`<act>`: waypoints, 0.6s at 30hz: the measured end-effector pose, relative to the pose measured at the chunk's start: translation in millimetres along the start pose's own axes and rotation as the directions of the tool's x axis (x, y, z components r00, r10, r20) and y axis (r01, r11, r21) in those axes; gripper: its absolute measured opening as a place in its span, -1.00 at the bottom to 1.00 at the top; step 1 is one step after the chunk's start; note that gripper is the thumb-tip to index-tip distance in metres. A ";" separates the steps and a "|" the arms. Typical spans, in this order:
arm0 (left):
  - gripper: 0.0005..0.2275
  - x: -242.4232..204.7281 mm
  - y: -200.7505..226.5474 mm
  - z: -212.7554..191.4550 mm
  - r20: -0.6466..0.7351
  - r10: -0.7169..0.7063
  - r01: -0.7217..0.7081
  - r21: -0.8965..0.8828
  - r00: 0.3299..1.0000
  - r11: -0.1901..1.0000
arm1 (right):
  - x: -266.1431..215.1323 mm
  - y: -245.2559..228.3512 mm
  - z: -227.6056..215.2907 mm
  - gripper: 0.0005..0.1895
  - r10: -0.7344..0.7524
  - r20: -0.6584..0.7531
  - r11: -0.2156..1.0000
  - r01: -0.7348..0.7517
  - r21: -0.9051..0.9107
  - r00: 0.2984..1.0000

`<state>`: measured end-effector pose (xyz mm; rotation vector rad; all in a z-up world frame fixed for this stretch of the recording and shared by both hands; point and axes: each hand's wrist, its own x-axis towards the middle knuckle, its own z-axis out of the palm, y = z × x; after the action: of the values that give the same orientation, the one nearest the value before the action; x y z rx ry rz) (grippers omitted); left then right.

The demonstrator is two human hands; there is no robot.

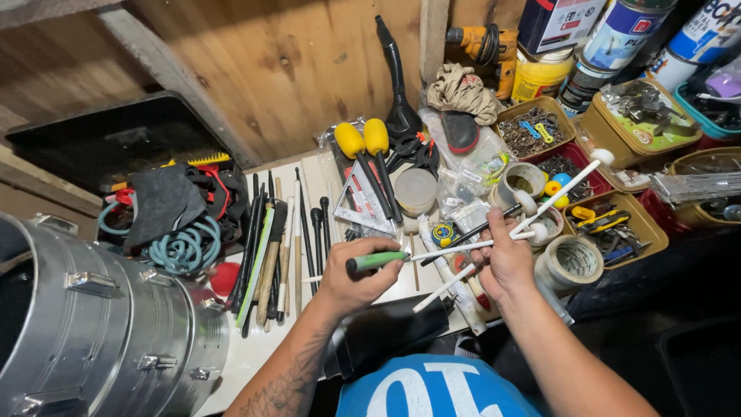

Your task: The person assembles white drumsticks by inserting white plastic connectors into the ends of the sticks. They then use a green marker to mark the sticks and compare them with other black drumsticks on the table.

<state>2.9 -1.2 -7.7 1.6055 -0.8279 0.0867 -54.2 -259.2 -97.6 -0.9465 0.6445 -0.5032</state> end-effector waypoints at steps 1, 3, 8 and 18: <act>-0.86 0.6 1.4 0.6 -0.002 0.004 -0.004 0.001 1.000 1.000 | 0.0 0.6 -0.1 -0.71 0.004 -0.002 1.000 -0.004 0.001 1.000; -0.86 -0.2 -0.4 2.2 0.004 0.002 -0.003 0.008 1.000 1.000 | -4.6 -3.5 3.5 -0.71 0.006 -0.006 1.000 -0.006 0.006 1.000; -0.86 -0.2 0.1 3.9 0.020 -0.006 0.006 0.020 1.000 1.000 | -5.5 -4.5 4.0 -0.72 0.010 -0.015 1.000 -0.009 0.008 1.000; -0.87 2.2 3.6 5.7 0.038 0.014 -0.014 -0.008 0.999 1.000 | -3.9 -3.5 5.0 -0.71 0.012 -0.039 1.000 -0.012 0.018 0.999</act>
<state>0.4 -7.2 -5.0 1.5986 -0.8682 0.0633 -53.9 -255.5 -91.3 -0.9170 0.6800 -0.5173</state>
